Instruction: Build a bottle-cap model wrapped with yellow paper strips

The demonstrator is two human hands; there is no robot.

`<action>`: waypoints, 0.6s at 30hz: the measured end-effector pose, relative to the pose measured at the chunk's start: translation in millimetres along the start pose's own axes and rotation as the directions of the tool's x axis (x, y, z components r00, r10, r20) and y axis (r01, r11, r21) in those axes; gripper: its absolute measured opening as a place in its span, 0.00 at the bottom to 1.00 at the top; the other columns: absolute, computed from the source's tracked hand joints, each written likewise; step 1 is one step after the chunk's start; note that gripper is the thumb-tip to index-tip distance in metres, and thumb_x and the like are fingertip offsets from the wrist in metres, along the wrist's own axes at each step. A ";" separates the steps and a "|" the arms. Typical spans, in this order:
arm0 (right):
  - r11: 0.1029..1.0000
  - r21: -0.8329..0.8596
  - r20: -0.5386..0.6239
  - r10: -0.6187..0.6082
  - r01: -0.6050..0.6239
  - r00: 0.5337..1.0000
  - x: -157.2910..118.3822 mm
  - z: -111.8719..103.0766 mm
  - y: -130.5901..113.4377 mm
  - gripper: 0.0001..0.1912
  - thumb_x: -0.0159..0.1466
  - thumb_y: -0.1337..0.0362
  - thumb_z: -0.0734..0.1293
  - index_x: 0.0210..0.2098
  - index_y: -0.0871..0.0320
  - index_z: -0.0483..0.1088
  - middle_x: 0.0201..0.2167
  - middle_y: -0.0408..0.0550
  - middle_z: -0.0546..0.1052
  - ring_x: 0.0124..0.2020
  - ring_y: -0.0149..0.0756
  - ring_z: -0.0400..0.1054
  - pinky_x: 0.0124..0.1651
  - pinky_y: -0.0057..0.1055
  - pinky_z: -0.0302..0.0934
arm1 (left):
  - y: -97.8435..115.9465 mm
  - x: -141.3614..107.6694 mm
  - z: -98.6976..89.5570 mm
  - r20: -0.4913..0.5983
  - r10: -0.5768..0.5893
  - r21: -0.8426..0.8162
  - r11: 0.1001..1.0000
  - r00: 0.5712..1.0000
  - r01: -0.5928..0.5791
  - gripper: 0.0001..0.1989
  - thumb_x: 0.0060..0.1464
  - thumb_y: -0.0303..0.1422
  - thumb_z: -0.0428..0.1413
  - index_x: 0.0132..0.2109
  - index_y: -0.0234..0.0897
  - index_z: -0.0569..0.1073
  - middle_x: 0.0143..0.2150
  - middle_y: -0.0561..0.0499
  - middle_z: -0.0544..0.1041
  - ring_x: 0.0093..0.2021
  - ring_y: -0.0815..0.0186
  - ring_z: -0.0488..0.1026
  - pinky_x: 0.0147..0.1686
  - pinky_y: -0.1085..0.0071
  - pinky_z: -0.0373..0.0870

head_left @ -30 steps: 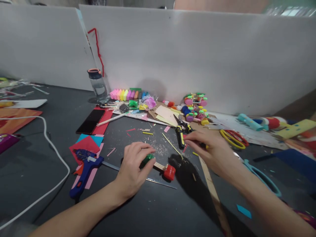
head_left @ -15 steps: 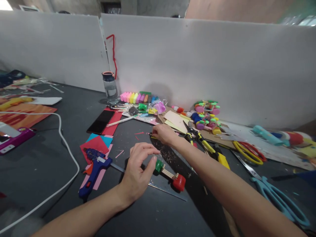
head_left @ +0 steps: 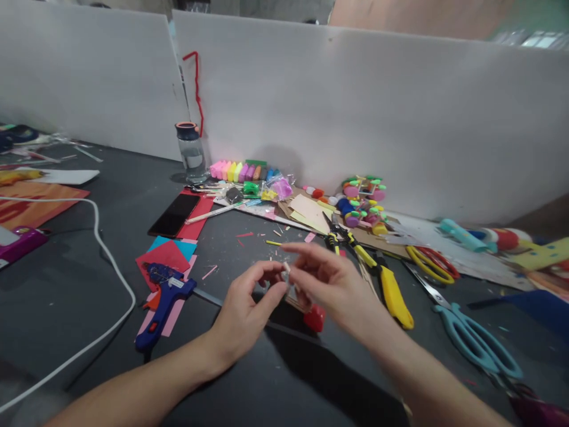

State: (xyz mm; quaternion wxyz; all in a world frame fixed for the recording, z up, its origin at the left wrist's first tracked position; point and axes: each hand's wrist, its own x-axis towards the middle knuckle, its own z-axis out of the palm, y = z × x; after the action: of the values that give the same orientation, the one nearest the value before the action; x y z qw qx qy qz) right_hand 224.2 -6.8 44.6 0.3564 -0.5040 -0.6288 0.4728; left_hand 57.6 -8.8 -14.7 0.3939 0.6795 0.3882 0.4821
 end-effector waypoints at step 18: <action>0.881 0.459 -0.161 0.206 -0.112 0.965 -43.9 28.6 32.4 0.16 0.57 0.53 0.73 0.33 0.56 0.66 0.25 0.39 0.73 0.24 0.26 0.67 0.27 0.25 0.64 | -0.9 -3.9 -5.2 0.272 0.377 0.268 0.854 0.886 -0.446 0.16 0.58 0.42 0.61 0.48 0.39 0.70 0.37 0.51 0.79 0.36 0.65 0.73 0.36 0.67 0.65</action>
State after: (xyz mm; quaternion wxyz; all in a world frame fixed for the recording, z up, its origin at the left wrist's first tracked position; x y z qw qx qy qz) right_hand 217.8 -54.8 6.4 0.4850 -0.5050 -0.4199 0.5775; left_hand 51.6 -11.1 -15.8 0.2029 0.8489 0.2632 0.4110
